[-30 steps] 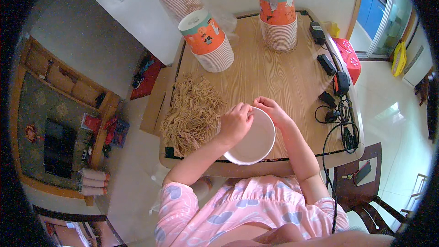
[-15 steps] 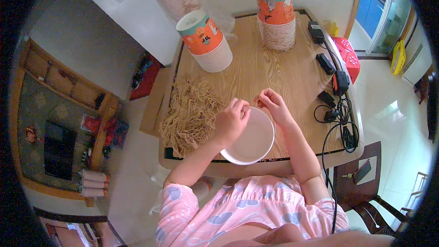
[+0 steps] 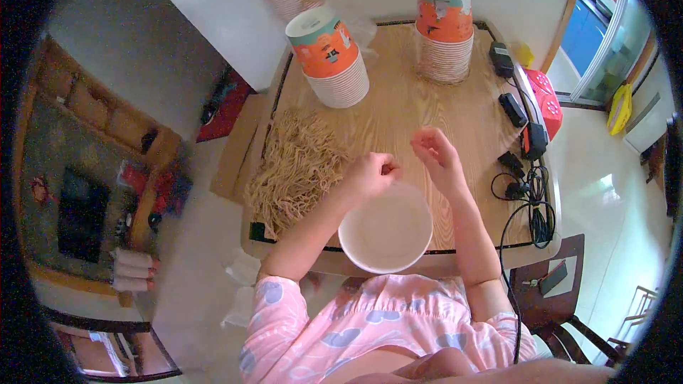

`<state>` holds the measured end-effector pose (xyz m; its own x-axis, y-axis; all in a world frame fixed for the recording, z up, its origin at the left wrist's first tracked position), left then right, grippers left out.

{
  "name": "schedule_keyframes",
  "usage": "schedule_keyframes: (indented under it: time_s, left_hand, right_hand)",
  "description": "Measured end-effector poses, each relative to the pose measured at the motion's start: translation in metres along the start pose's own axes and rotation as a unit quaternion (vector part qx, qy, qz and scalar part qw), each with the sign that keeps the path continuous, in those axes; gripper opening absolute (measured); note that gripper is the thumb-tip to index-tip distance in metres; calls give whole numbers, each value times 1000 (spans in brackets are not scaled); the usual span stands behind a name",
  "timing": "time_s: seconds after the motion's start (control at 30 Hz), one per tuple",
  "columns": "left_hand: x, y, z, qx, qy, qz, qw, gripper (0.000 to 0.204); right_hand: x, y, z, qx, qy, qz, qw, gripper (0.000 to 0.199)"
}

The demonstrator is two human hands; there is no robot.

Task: Preparing paper cups and wood wool for packaging on a table.

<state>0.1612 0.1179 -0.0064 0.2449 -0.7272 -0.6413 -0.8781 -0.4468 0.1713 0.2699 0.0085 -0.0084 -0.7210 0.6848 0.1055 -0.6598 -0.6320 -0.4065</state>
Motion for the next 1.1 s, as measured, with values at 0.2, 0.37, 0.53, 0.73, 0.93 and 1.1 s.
schedule_keyframes:
  time_s: [0.2, 0.37, 0.53, 0.73, 0.93, 1.1]
  left_hand:
    - [3, -7, 15, -83, 139, 63, 985, 12]
    - [1, -2, 1, -29, 154, 80, 984, 13]
    - [24, 0, 9, 2, 300, 128, 945, 15]
    - [35, 20, 4, 21, 292, 179, 939, 16]
    - [37, 29, 5, 35, 343, 124, 930, 20]
    - [38, 28, 15, 24, 358, 59, 932, 17]
  right_hand:
    - [21, 14, 49, -98, 159, 141, 972, 28]
    - [18, 19, 44, 28, 163, 155, 974, 28]
    - [17, 22, 54, -71, 190, 160, 966, 26]
    - [27, 29, 66, -143, 202, 223, 943, 33]
    - [32, 29, 53, -80, 236, 235, 939, 28]
    - [25, 32, 48, -67, 253, 215, 941, 15]
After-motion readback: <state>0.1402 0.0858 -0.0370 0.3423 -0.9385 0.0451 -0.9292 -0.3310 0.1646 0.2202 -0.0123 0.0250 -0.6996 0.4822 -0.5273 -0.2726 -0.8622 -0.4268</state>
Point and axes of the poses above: each hand's wrist, its own y-axis away from the middle knuckle, its own x-axis out of the palm, z = x × y, the point moved 7 cm from there along -y, towards the middle knuckle, and after that the axes turned 10 degrees about -x, right-handed, at the moved point
